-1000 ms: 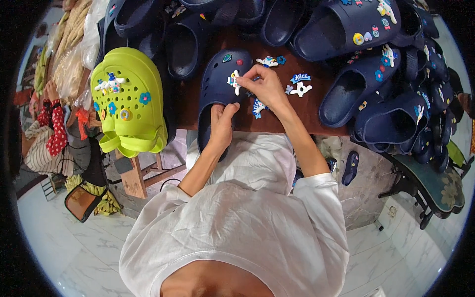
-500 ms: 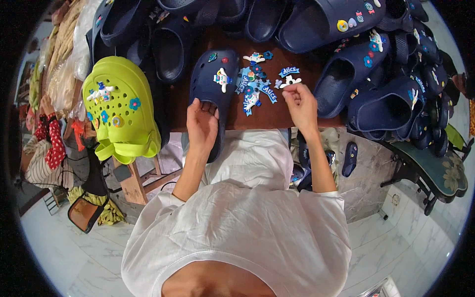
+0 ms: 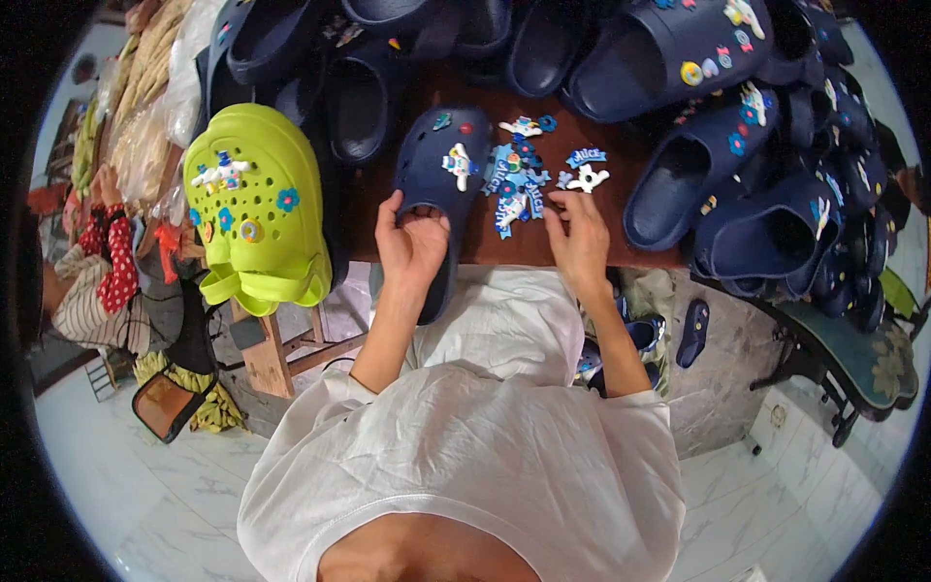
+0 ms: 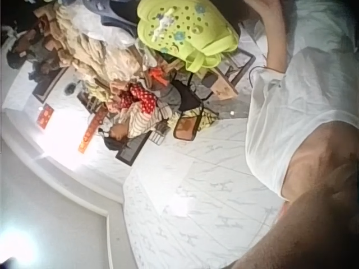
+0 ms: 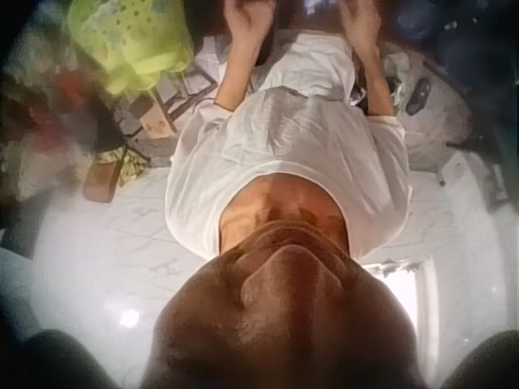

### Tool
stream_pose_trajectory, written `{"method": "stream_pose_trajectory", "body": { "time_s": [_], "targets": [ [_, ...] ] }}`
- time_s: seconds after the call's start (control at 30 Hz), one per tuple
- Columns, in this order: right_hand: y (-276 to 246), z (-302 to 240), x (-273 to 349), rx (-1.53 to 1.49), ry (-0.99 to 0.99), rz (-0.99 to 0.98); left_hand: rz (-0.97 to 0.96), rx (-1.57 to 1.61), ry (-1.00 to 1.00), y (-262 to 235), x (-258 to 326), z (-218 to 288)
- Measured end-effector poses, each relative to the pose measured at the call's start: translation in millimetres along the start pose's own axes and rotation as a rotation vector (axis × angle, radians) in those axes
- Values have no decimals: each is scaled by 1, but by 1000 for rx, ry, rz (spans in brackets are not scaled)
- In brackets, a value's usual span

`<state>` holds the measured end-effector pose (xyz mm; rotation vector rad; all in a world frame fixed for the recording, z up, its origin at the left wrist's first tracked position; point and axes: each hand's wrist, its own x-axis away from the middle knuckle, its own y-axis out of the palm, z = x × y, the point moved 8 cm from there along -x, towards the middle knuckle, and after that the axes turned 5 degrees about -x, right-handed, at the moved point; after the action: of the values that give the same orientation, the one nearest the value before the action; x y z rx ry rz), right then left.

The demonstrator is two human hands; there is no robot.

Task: Attaching decorative charms into the holes of foam clogs.

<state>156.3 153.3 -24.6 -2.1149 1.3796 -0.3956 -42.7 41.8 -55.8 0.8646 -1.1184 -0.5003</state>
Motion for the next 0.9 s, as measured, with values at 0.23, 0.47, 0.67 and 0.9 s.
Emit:
{"method": "stream_pose_trajectory", "body": {
  "time_s": [0.23, 0.47, 0.67, 0.9],
  "targets": [
    [9, -16, -9, 118, -80, -28, -8, 33, -26, 1, 9, -4],
    [0, -7, -18, 34, -70, -3, 32, -56, 5, 1, 20, -2],
    [-19, -31, -49, -431, 41, -139, -11, -167, 5, 7, 33, -5],
    [29, -105, -69, -572, -51, -508, -21, -236, -2, 10, 40, -15]
  ]
}}
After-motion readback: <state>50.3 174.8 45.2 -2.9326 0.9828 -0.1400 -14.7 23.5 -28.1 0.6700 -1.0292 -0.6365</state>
